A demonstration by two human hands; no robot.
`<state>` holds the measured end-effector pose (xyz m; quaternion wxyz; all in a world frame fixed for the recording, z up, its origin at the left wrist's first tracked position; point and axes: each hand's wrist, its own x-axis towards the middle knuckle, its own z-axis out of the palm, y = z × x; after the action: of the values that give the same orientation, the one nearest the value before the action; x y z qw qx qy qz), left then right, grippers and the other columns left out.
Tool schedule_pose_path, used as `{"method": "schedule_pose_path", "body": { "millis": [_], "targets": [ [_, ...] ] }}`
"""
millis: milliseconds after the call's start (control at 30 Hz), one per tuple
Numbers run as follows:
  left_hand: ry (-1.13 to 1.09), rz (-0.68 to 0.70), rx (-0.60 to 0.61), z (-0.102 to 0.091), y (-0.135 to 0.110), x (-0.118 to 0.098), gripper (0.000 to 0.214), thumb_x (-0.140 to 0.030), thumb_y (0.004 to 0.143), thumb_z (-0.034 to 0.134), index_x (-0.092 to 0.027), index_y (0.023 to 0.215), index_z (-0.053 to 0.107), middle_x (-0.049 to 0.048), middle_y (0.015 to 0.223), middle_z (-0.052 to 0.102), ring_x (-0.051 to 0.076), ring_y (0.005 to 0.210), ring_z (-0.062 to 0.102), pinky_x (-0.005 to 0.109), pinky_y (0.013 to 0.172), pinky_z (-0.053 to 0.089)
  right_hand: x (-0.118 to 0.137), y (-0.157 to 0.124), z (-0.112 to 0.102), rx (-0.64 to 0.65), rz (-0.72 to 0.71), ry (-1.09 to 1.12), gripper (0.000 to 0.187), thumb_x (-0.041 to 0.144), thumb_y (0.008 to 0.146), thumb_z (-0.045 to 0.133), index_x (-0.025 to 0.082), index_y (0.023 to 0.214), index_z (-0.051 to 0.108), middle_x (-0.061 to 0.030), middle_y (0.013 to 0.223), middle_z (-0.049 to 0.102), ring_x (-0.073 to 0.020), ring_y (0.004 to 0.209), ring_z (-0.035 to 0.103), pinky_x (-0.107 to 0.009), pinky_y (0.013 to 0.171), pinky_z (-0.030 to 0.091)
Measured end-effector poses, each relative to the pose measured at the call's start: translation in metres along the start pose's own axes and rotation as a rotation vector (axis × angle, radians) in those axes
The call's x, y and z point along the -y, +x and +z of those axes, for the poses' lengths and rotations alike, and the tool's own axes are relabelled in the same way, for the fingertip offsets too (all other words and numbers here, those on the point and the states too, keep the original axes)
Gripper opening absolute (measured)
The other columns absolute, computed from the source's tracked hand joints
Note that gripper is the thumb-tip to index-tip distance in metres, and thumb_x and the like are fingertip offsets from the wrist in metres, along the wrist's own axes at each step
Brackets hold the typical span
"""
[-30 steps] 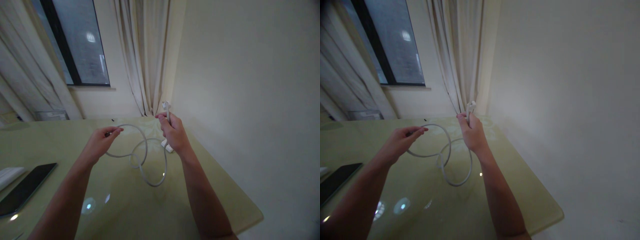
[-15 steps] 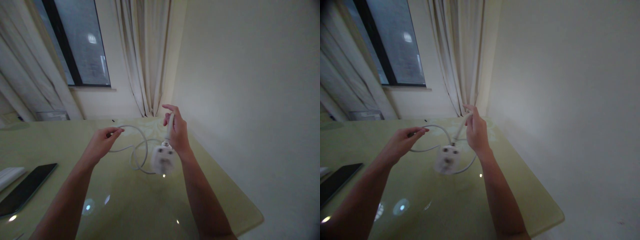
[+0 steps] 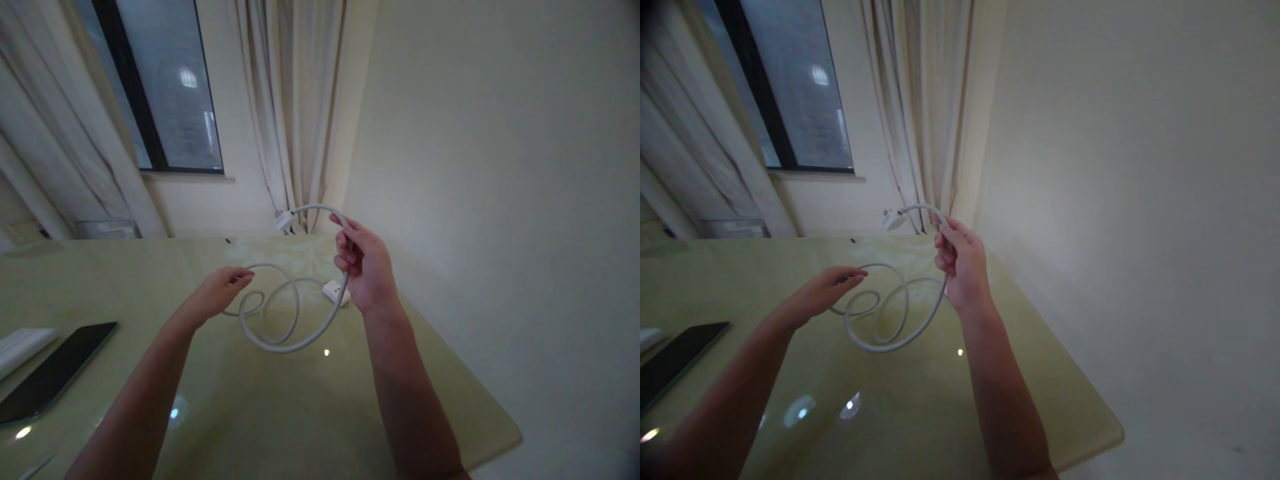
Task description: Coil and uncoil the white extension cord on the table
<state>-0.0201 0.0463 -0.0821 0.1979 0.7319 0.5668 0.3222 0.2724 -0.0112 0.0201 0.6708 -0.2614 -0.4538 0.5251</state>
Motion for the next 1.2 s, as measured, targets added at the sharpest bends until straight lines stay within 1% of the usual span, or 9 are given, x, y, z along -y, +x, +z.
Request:
{"method": "schedule_pose_path", "body": {
  "millis": [167, 333, 500, 633, 700, 800, 1000, 1133, 1200],
  "targets": [
    [0.108, 0.113, -0.089, 0.002, -0.006, -0.010, 0.050, -0.058, 0.087, 0.053, -0.019, 0.099, 0.083, 0.0175, 0.116, 0.078, 0.034, 0.112, 0.071, 0.048, 0.106, 0.051, 0.016, -0.025, 0.010, -0.028, -0.109, 0.012, 0.027, 0.035, 0.087, 0.069, 0.019, 0.109, 0.073, 0.0065, 0.067, 0.045, -0.0074, 0.050, 0.021, -0.024, 0.042, 0.013],
    [-0.009, 0.183, 0.063, 0.023, -0.035, -0.025, 0.043, -0.049, 0.097, 0.048, -0.022, 0.102, 0.080, 0.0113, 0.105, 0.078, 0.028, 0.102, 0.073, 0.042, 0.097, 0.056, 0.027, -0.051, 0.016, -0.102, -0.237, -0.012, 0.026, 0.040, 0.094, 0.065, 0.023, 0.114, 0.070, 0.0076, 0.065, 0.039, -0.0083, 0.049, 0.022, -0.025, 0.042, 0.017],
    [-0.146, 0.192, 0.027, 0.072, -0.062, 0.003, 0.046, -0.030, 0.094, 0.041, -0.020, 0.127, 0.071, 0.0135, 0.138, 0.071, 0.028, 0.132, 0.064, 0.048, 0.117, 0.047, 0.025, -0.076, 0.018, -0.192, -0.273, 0.091, 0.025, 0.039, 0.091, 0.067, 0.025, 0.112, 0.065, 0.0090, 0.062, 0.038, -0.0084, 0.048, 0.024, -0.024, 0.043, 0.018],
    [0.051, 0.131, -0.017, 0.090, -0.075, 0.023, 0.057, -0.028, 0.086, 0.055, -0.021, 0.142, 0.062, 0.0130, 0.155, 0.060, 0.033, 0.148, 0.050, 0.055, 0.125, 0.035, 0.023, -0.094, 0.008, -0.249, -0.316, 0.105, 0.024, 0.036, 0.089, 0.069, 0.026, 0.110, 0.061, 0.0100, 0.059, 0.041, -0.0086, 0.047, 0.026, -0.023, 0.043, 0.017],
    [0.205, 0.064, 0.022, 0.090, -0.079, 0.025, 0.065, -0.032, 0.083, 0.063, -0.024, 0.147, 0.059, 0.0138, 0.162, 0.053, 0.037, 0.151, 0.044, 0.061, 0.123, 0.033, 0.022, -0.099, -0.003, -0.254, -0.313, 0.074, 0.023, 0.035, 0.087, 0.070, 0.026, 0.106, 0.060, 0.0105, 0.057, 0.042, -0.0084, 0.046, 0.026, -0.022, 0.043, 0.016],
    [0.355, 0.053, 0.052, 0.082, -0.078, 0.024, 0.055, -0.044, 0.086, 0.067, -0.030, 0.140, 0.065, 0.0123, 0.168, 0.045, 0.039, 0.151, 0.044, 0.064, 0.122, 0.030, 0.017, -0.101, -0.022, -0.244, -0.274, 0.011, 0.023, 0.035, 0.084, 0.074, 0.025, 0.100, 0.061, 0.0104, 0.055, 0.044, -0.0077, 0.045, 0.025, -0.021, 0.042, 0.014],
    [0.463, 0.114, 0.102, 0.067, -0.049, 0.025, 0.021, -0.045, 0.086, 0.068, -0.028, 0.097, 0.075, 0.0106, 0.150, 0.062, 0.037, 0.149, 0.045, 0.062, 0.127, 0.014, -0.011, -0.083, -0.054, -0.238, -0.225, -0.074, 0.025, 0.041, 0.083, 0.074, 0.021, 0.097, 0.068, 0.0092, 0.053, 0.045, -0.0069, 0.044, 0.026, -0.021, 0.041, 0.014],
    [0.444, 0.083, 0.231, 0.061, -0.025, 0.034, 0.039, -0.042, 0.066, 0.079, -0.025, 0.100, 0.071, 0.0121, 0.124, 0.075, 0.038, 0.123, 0.066, 0.056, 0.113, 0.040, -0.041, -0.064, -0.072, -0.225, -0.171, -0.087, 0.025, 0.041, 0.081, 0.073, 0.018, 0.090, 0.071, 0.0088, 0.050, 0.043, -0.0068, 0.043, 0.026, -0.022, 0.041, 0.014],
    [0.419, 0.070, 0.290, 0.057, -0.016, 0.039, 0.043, -0.051, 0.068, 0.076, -0.024, 0.101, 0.069, 0.0099, 0.109, 0.078, 0.033, 0.103, 0.073, 0.047, 0.098, 0.051, -0.058, -0.059, -0.082, -0.251, -0.157, -0.094, 0.024, 0.041, 0.080, 0.074, 0.018, 0.088, 0.072, 0.0090, 0.049, 0.042, -0.0067, 0.043, 0.026, -0.022, 0.042, 0.014]
  ]
}}
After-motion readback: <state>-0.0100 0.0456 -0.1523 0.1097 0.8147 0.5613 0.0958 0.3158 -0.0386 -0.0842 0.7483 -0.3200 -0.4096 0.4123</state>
